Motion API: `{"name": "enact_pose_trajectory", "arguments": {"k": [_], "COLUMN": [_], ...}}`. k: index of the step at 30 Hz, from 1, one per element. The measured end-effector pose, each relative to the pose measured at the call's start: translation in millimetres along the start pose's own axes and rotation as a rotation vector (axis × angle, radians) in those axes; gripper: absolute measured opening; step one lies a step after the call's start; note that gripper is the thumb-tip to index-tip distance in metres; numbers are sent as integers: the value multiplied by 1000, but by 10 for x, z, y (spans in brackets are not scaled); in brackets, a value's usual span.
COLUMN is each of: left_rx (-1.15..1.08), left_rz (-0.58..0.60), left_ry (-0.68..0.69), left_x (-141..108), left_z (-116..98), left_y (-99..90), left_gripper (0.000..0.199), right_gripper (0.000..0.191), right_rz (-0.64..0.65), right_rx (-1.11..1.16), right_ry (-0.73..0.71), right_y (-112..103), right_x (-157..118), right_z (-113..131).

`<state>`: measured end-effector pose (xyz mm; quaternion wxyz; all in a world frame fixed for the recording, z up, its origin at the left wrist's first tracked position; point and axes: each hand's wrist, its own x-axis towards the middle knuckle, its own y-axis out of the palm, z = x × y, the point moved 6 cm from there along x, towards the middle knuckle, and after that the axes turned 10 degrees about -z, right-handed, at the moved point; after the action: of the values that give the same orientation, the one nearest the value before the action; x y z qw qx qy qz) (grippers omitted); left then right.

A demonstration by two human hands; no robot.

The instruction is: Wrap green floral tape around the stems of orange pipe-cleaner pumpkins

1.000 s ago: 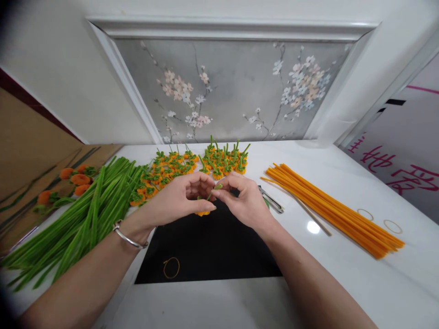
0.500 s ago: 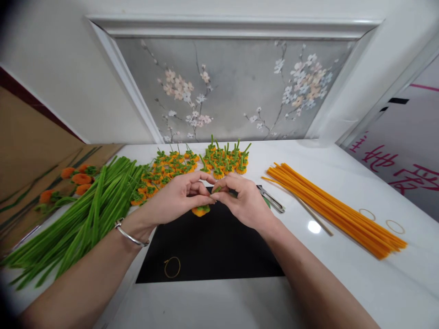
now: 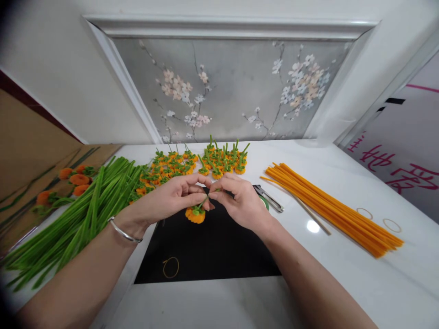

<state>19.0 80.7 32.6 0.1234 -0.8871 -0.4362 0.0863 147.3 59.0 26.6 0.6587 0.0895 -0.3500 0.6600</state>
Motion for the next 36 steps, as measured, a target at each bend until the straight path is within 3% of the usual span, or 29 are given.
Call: {"name": "enact_pose_trajectory", "arguments": {"k": [7,13,29,36], "left_rx": [282,168,-1,120], "left_rz": [-280,-228,-9,-97], "left_ry": [107,32,-44,26], "left_x": [-17,8,-38,-43], "left_z": [-67,-7,-30,-98], "left_y": [-39,-66,-43,-21], "left_gripper": [18,22,20,21], "right_gripper": [9,10,13,14], "right_rz": [-36,31,38,12], "right_rx": [-39,-53,-72,-120], "right_ry": [-18,-90,-195,-191], "right_y": [3,10,-12,9], "right_x": [-2,1,23,32], "right_z": [-54,25,117,82]}}
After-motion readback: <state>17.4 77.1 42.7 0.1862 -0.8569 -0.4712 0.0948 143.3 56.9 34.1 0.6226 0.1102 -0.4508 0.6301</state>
